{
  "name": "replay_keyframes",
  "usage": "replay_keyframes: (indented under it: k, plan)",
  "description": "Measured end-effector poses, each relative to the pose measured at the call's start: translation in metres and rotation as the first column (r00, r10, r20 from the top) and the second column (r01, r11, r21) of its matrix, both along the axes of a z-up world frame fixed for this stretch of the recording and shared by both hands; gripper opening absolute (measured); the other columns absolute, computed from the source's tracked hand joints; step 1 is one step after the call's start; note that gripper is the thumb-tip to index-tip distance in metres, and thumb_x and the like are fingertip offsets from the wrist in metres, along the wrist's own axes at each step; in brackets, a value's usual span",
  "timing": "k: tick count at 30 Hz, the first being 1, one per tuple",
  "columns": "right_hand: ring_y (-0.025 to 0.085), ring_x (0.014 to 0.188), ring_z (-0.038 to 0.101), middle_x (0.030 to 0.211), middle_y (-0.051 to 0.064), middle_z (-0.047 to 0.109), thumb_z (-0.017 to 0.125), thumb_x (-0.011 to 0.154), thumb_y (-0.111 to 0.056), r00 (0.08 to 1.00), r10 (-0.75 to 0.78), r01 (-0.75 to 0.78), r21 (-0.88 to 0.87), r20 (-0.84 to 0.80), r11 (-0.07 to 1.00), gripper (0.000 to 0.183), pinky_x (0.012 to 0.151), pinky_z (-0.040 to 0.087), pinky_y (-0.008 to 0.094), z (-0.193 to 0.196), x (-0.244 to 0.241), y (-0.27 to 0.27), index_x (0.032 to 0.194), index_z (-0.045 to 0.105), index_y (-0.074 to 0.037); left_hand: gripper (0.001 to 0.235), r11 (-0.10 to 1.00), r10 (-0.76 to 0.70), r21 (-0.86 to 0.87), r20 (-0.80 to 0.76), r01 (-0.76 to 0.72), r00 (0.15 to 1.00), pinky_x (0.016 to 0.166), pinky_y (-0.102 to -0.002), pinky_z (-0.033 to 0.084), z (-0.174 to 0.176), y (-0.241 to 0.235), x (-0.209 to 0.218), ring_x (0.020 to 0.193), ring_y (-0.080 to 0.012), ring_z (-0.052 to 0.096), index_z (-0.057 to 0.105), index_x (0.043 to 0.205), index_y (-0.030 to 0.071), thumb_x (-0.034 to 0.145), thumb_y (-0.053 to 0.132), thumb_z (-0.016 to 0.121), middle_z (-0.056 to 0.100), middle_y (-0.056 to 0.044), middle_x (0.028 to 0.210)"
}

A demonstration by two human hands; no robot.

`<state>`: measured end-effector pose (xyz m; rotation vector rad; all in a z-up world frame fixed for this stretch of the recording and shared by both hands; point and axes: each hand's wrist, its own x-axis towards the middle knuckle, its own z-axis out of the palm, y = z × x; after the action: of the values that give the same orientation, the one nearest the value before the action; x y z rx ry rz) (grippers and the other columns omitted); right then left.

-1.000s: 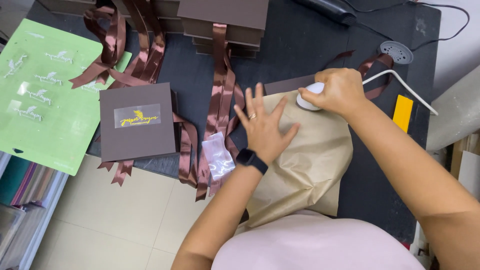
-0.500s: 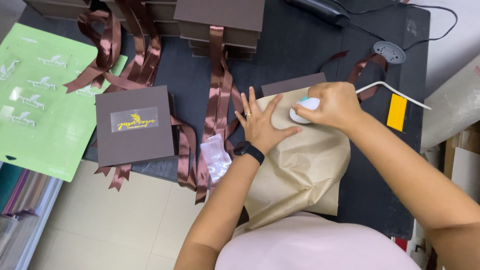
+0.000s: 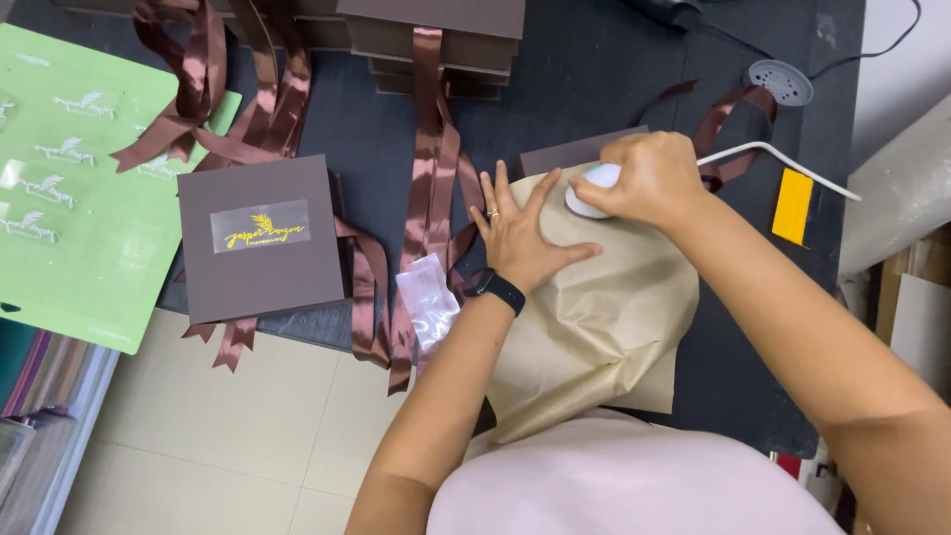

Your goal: Applying decorative logos to gift box lids using transfer stickers and a small heat press tool

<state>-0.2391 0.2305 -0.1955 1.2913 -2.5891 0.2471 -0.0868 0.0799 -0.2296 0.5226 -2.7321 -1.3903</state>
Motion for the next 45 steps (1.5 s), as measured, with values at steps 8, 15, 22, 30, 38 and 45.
replay_keyframes:
  k: [8,15,22,30,38,45]
  plan:
    - [0.027,0.064,0.067,0.060,0.005,0.063,0.073,0.088,-0.074,0.996,-0.087,0.087,0.022,0.029,0.996,0.056,0.055,0.047,0.032,-0.003,-0.022,0.017,0.070,0.070,-0.020,0.117,1.000,-0.013,-0.008,0.041,0.014,0.999,0.121,-0.068,-0.003,0.009,-0.003,-0.001,0.156,-0.0436,-0.013,0.036,0.154,0.042,0.055,0.073,0.089,-0.004,-0.021,0.169]
    - [0.029,0.071,0.071,0.065,0.007,0.065,0.070,0.087,-0.074,0.988,-0.155,0.155,0.070,-0.007,0.985,0.055,0.057,0.049,0.036,-0.010,-0.013,0.038,0.075,0.074,-0.021,0.118,0.999,-0.023,-0.039,0.065,0.025,0.998,0.120,-0.068,-0.001,0.012,-0.002,0.001,0.156,-0.0435,-0.011,0.036,0.155,0.041,0.055,0.074,0.088,-0.002,-0.022,0.168]
    - [0.024,0.058,0.066,0.056,0.004,0.061,0.073,0.093,-0.073,0.975,-0.222,0.222,0.000,0.005,0.975,0.058,0.054,0.046,0.029,-0.005,-0.018,0.024,0.071,0.073,-0.018,0.117,0.999,-0.022,-0.025,0.073,0.024,0.997,0.121,-0.067,-0.001,0.013,-0.001,0.001,0.157,-0.0426,-0.011,0.035,0.155,0.042,0.056,0.074,0.088,-0.003,-0.022,0.168]
    - [0.028,0.061,0.067,0.057,0.006,0.059,0.070,0.090,-0.076,0.977,-0.211,0.211,0.000,-0.028,0.977,0.061,0.053,0.045,0.032,-0.009,-0.020,0.014,0.070,0.072,-0.018,0.117,1.000,-0.023,-0.015,0.091,0.024,0.996,0.121,-0.067,-0.001,0.016,-0.001,0.001,0.157,-0.0418,-0.011,0.032,0.156,0.044,0.058,0.073,0.088,-0.004,-0.021,0.169]
    - [0.026,0.064,0.068,0.059,0.006,0.062,0.073,0.090,-0.074,0.980,-0.200,0.200,0.003,0.004,0.980,0.059,0.053,0.044,0.030,-0.005,-0.015,0.033,0.072,0.074,-0.017,0.118,0.999,-0.022,-0.034,0.110,0.026,0.994,0.121,-0.067,-0.001,0.017,-0.003,0.000,0.157,-0.0412,-0.011,0.031,0.157,0.044,0.057,0.076,0.086,-0.004,-0.020,0.169]
    - [0.028,0.068,0.070,0.061,0.005,0.063,0.074,0.081,-0.071,0.996,-0.090,0.091,-0.024,0.025,0.996,0.053,0.055,0.046,0.034,-0.004,-0.006,0.028,0.069,0.071,-0.020,0.119,0.998,-0.034,-0.053,0.097,0.039,0.995,0.122,-0.066,0.001,0.015,-0.001,0.001,0.158,-0.0416,-0.008,0.031,0.156,0.044,0.056,0.078,0.084,-0.003,-0.021,0.169]
